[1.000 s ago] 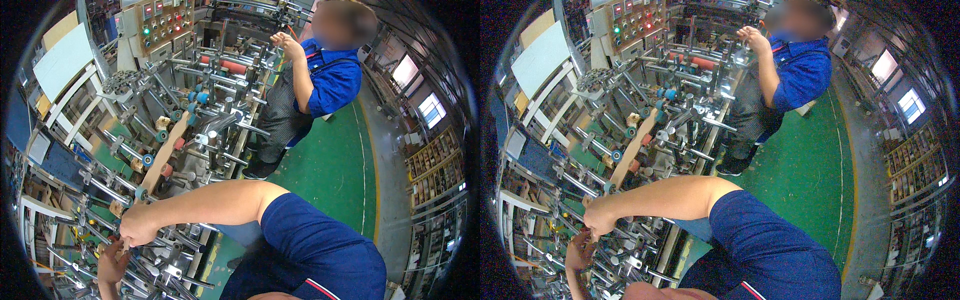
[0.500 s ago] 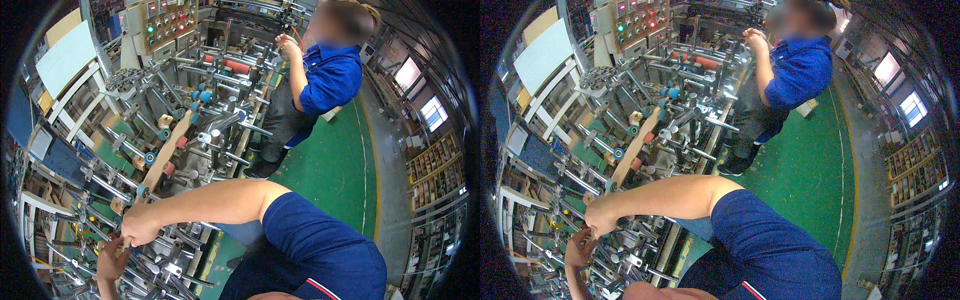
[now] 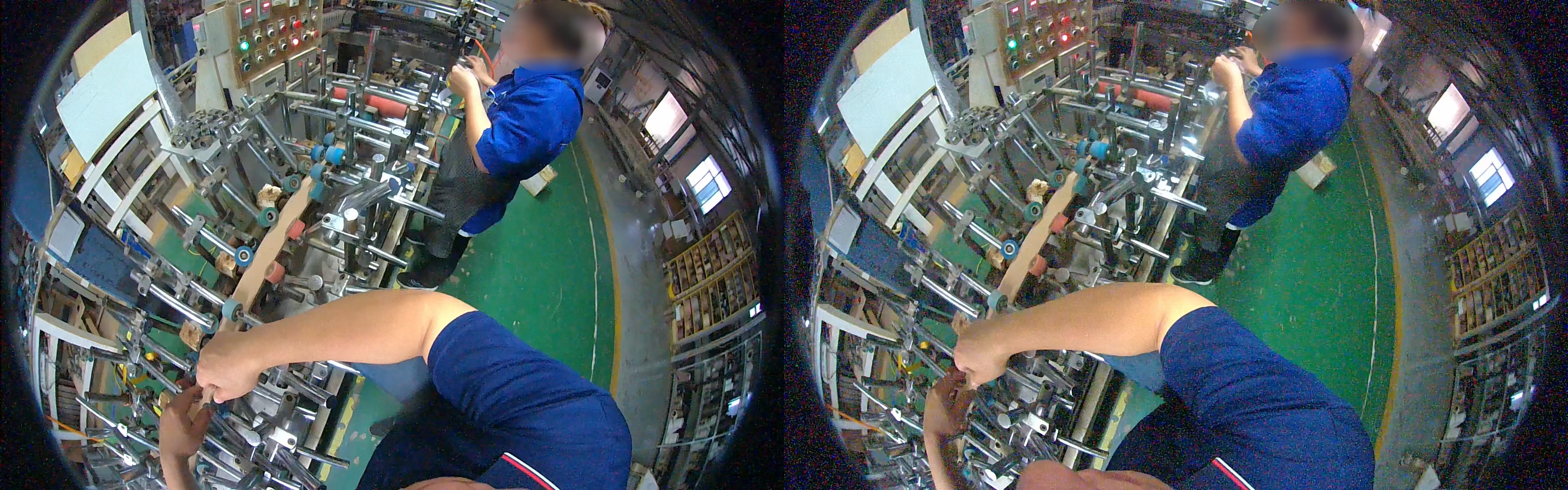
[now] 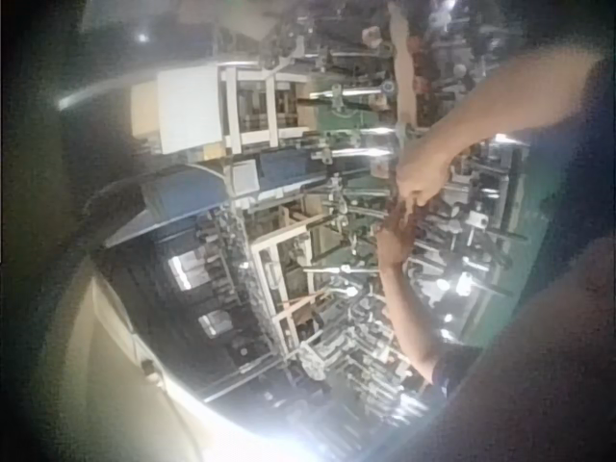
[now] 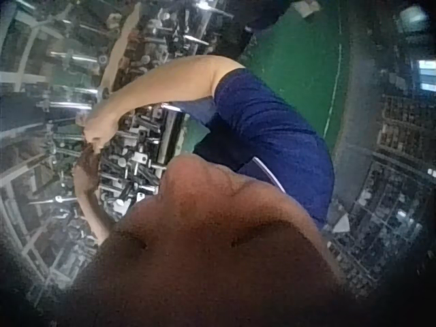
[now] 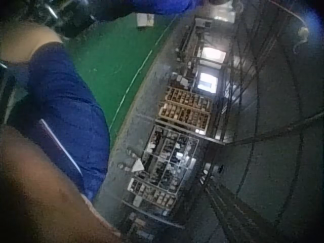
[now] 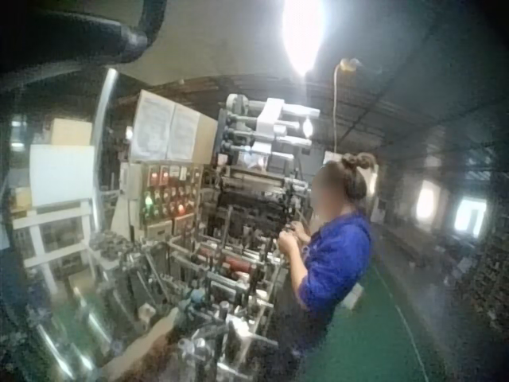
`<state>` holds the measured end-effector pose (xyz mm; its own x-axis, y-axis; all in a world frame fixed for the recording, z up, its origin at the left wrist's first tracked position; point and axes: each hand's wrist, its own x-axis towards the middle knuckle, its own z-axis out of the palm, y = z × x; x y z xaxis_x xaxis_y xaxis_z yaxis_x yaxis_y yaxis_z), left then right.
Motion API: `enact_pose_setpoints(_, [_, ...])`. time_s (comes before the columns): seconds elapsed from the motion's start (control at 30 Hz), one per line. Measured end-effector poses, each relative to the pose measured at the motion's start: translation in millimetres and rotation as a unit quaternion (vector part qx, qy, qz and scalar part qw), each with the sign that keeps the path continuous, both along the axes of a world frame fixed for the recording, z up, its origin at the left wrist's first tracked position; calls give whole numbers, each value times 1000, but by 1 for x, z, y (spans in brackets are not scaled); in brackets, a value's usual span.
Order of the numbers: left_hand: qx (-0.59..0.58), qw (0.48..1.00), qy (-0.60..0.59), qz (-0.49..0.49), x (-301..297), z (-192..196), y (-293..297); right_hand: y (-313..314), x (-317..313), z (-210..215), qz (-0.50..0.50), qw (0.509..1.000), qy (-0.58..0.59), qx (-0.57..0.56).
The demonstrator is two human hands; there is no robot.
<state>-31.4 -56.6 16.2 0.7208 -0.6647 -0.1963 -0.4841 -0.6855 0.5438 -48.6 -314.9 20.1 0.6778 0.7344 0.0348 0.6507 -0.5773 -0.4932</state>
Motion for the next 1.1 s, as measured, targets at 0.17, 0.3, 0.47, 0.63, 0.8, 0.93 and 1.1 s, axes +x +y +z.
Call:
enact_pose_setpoints(0.17, [-89, 995, 9, 36, -17, 15, -22, 3, -2, 2, -35, 999, 19, 22])
enact_pose_setpoints(0.3, [-133, 990, -53, 13, -19, 7, -17, 4, -3, 3, -51, 997, 18, 64])
enact_pose_setpoints(0.47, [-139, 983, -121, -6, -16, 8, -18, 11, -3, -3, -59, 992, 13, 113])
enact_pose_setpoints(0.63, [-166, 973, -159, -2, -15, 3, -7, 9, -7, 2, -63, 988, -19, 140])
enact_pose_setpoints(0.8, [-172, 975, -135, 47, -14, -7, -6, 6, -8, 3, -81, 985, -19, 149])
enact_pose_setpoints(0.93, [-126, 984, -125, 22, -14, 4, -9, 11, -6, 0, -85, 972, -52, 214])
enact_pose_setpoints(1.1, [-111, 981, -161, 4, -14, 19, -13, 8, -2, 10, -91, 967, -27, 237])
